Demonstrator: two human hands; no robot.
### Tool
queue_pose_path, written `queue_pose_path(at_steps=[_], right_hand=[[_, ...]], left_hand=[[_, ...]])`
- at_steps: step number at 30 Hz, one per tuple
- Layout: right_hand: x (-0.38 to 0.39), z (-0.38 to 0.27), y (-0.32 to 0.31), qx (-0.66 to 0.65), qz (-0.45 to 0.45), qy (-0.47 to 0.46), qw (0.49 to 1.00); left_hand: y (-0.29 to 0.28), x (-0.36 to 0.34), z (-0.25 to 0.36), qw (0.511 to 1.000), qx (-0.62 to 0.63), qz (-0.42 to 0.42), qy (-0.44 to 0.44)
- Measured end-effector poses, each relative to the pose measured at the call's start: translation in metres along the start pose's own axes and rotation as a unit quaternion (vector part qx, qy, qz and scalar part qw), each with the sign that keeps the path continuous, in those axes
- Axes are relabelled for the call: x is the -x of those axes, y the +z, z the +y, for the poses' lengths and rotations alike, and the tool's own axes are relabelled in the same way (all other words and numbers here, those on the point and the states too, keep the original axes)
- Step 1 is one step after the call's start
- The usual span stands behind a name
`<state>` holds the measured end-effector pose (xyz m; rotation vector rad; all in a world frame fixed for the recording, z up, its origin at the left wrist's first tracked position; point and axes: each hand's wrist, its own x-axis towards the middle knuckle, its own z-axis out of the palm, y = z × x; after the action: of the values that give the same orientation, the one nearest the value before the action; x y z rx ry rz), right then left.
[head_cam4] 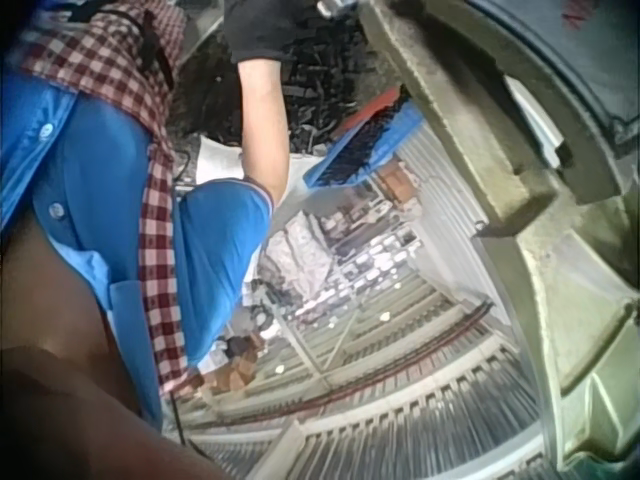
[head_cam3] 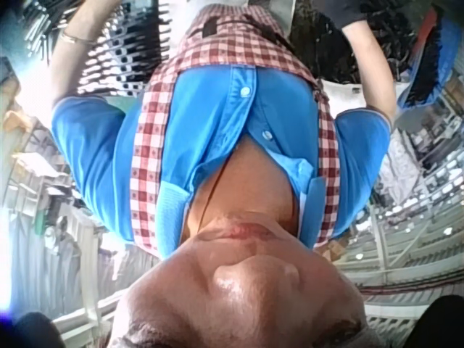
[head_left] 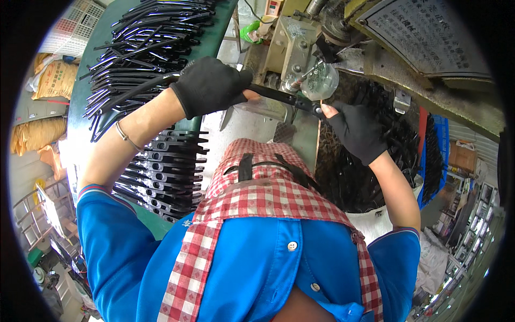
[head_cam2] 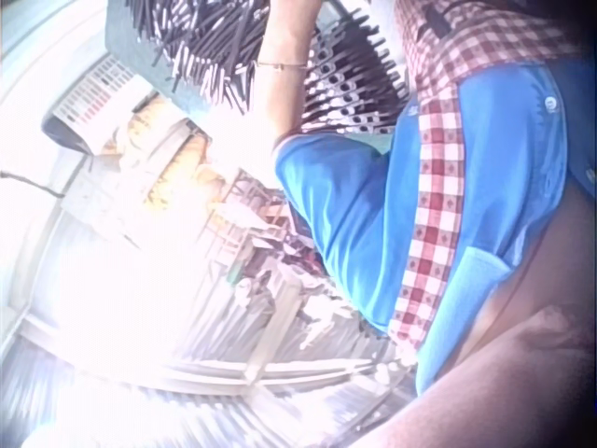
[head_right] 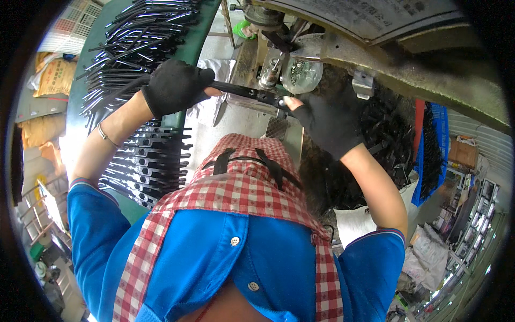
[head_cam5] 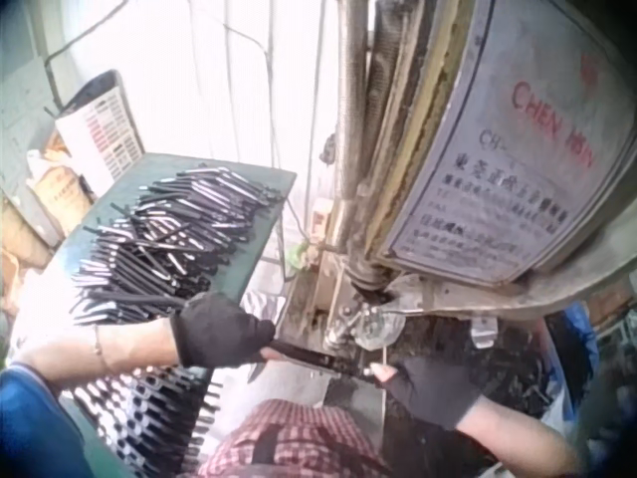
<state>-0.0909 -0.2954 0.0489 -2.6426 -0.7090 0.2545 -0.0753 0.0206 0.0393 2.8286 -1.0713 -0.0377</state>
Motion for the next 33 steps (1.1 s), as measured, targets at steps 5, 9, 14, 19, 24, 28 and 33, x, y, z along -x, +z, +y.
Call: queue_pose_path(at_steps=[5,9,14,19,24,28,33], right_hand=[[-0.009,-0.001,-0.015,0.013,0.078,-0.053,0.995],[-0.018,0.013,-0.02,-0.07,0.062,-0.017,0.995],[-0.035,0.034,-0.013,-0.081,0.099,-0.068,0.989],[-0.037,0.053,-0.01,0.007,0.107,-0.094,0.99],[-0.047,0.063,-0.008,-0.04,0.052,-0.039,0.997],[-0.049,0.06,-0.002,-0.029,0.086,-0.08,0.993],[-0.051,0.097,0.038,0.036,0.011,0.125,0.991]], left_hand=[[0.007,-0.009,-0.001,0.997,0.025,0.068,0.016],[0.005,-0.028,-0.005,0.996,0.045,0.077,0.008],[0.004,-0.05,-0.029,0.992,0.099,0.053,0.049],[0.0,-0.053,-0.027,0.997,0.056,0.047,0.027],[0.008,-0.059,-0.035,0.999,0.016,0.034,0.03],[0.007,-0.066,-0.04,0.995,0.073,-0.056,0.035],[0.019,-0.068,-0.033,0.999,-0.006,-0.047,0.022]])
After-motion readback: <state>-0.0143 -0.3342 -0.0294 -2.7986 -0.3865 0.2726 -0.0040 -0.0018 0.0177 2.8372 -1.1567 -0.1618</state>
